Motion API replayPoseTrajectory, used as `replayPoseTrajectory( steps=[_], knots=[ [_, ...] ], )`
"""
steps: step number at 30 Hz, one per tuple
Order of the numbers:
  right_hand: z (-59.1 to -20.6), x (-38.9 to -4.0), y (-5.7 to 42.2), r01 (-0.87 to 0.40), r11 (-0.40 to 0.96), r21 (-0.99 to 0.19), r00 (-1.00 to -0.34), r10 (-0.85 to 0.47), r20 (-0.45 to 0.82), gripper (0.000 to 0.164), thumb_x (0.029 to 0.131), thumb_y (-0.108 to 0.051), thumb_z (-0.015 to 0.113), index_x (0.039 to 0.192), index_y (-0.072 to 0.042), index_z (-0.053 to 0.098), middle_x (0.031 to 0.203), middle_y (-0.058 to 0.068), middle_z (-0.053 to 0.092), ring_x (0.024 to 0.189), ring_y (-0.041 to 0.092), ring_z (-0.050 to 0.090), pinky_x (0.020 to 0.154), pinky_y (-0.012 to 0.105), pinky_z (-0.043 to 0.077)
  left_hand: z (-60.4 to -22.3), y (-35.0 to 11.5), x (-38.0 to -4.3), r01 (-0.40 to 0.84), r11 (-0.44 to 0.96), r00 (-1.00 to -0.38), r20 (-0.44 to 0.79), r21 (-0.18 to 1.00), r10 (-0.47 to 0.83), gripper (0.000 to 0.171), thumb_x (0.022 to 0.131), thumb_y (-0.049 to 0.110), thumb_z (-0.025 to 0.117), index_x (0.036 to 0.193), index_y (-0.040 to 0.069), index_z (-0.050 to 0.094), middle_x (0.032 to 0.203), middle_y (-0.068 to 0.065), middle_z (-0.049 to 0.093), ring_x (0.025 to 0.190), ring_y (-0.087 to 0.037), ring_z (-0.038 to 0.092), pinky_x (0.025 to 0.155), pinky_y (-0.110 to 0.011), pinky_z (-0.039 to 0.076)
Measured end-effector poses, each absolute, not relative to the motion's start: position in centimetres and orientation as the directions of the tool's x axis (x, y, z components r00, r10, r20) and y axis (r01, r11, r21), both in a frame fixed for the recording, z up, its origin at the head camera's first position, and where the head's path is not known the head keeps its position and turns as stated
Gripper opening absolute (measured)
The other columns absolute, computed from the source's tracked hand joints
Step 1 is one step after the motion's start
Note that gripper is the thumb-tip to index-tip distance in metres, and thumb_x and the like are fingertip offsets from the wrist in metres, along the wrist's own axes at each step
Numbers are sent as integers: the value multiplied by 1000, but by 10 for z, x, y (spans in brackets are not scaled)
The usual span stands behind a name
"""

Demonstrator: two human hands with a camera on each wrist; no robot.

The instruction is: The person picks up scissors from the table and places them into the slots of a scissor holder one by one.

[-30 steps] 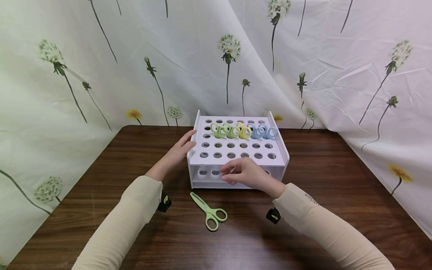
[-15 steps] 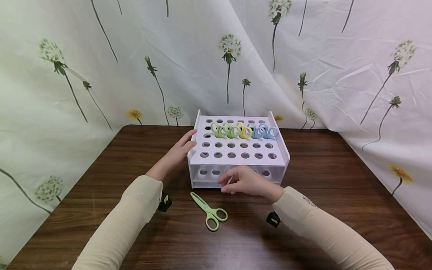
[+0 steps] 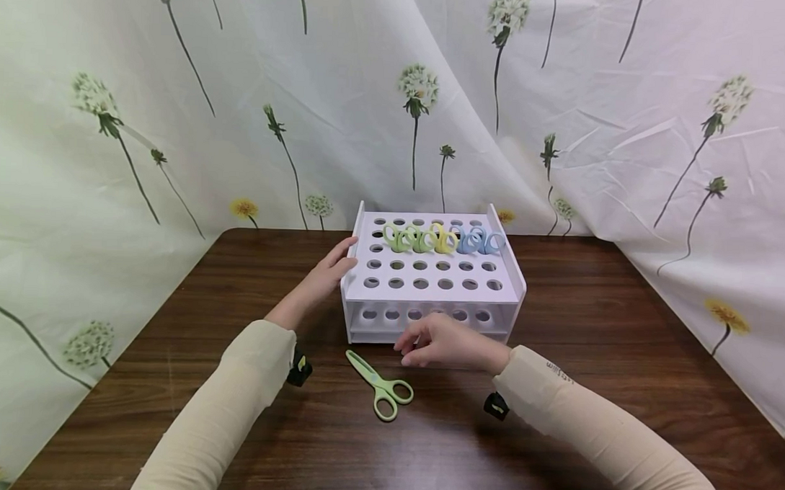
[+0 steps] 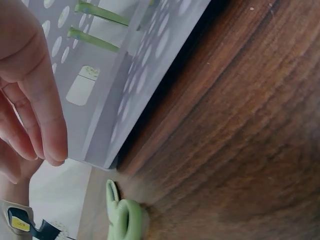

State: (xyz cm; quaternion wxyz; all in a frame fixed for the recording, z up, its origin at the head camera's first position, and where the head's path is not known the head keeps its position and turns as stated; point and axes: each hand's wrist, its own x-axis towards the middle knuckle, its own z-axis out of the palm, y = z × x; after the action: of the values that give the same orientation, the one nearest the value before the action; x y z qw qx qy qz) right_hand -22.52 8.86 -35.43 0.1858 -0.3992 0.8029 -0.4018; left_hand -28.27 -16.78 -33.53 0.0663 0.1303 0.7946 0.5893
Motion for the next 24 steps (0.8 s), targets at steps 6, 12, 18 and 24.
replayPoseTrajectory(
  steps=[6, 12, 18, 24],
  knots=[
    [-361, -225, 88, -505, 350, -789, -572, -820, 2, 21, 82, -11, 69, 99, 3, 67, 80, -4, 65, 67, 8, 60, 60, 26, 50, -334, -168, -281, 129, 290, -960, 47, 948, 275, 52, 100, 25, 37, 148, 19, 18, 150, -12, 12, 127, -31, 27, 101, -48, 25],
    [-366, -223, 87, -493, 354, -795, -556, -831, -25, 20, 82, -6, 69, 99, 3, 67, 81, -2, 66, 67, 7, 59, 59, 25, 49, -335, -168, -282, 126, 276, -959, 46, 953, 278, 52, 100, 24, 37, 148, 18, 18, 150, -14, 13, 127, -32, 28, 100, -49, 26],
    [-373, -221, 86, -448, 361, -818, -544, -836, -71, 19, 81, -3, 68, 98, 4, 66, 83, 1, 67, 71, 7, 59, 59, 25, 50, -335, -168, -281, 116, 275, -960, 37, 954, 277, 52, 100, 25, 37, 148, 19, 18, 150, -14, 13, 127, -32, 29, 100, -48, 25],
    [-376, -220, 85, -437, 377, -817, -532, -841, -104, 15, 81, -1, 68, 95, 1, 68, 80, 0, 66, 66, 8, 57, 56, 26, 49, -336, -168, -281, 119, 260, -957, 41, 958, 286, 53, 100, 27, 37, 148, 20, 17, 150, -14, 11, 126, -33, 30, 100, -49, 26]
  ],
)
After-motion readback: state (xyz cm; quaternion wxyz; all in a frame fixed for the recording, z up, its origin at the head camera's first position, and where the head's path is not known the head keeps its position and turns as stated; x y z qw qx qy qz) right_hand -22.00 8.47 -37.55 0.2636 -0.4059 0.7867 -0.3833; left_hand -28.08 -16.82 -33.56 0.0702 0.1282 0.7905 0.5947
